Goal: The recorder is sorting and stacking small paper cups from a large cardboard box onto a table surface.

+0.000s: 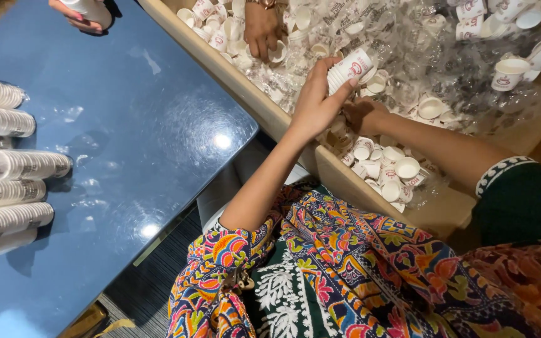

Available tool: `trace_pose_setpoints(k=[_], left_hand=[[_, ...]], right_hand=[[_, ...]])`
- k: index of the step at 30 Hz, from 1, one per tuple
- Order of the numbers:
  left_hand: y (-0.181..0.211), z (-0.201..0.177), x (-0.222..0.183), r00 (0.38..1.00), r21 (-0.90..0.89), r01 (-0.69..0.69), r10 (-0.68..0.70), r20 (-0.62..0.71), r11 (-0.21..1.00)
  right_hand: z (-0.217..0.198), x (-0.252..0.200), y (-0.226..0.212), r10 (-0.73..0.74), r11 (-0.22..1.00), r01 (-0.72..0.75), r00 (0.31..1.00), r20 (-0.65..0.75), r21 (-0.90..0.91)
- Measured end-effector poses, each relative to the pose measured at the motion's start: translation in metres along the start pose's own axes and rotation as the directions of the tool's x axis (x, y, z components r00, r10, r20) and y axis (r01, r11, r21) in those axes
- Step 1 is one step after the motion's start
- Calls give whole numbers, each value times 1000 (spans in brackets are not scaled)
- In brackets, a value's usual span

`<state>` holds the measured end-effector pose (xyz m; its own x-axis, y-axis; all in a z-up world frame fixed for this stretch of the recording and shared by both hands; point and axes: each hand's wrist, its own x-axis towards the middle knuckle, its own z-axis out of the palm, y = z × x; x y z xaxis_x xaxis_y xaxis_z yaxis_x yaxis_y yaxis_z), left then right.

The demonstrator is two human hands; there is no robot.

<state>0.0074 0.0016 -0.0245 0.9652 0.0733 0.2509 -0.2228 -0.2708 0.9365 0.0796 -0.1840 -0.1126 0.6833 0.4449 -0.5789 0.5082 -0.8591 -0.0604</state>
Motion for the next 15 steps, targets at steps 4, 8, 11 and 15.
trace_pose_setpoints(k=[4,8,11,15], left_hand=[[5,-2,-1,999,-6,2,-2,34,1000],[5,-1,0,999,19,-3,2,42,1000],[7,-4,1,998,30,-5,2,68,1000],[6,-3,2,994,57,23,-29,102,998]], right_hand=[[-9,0,14,-138,990,137,982,-128,-18],[2,34,59,-21,889,21,1000,-4,458],[-27,27,58,-145,928,255,919,-366,272],[-80,8,52,0,817,371,766,-643,442]])
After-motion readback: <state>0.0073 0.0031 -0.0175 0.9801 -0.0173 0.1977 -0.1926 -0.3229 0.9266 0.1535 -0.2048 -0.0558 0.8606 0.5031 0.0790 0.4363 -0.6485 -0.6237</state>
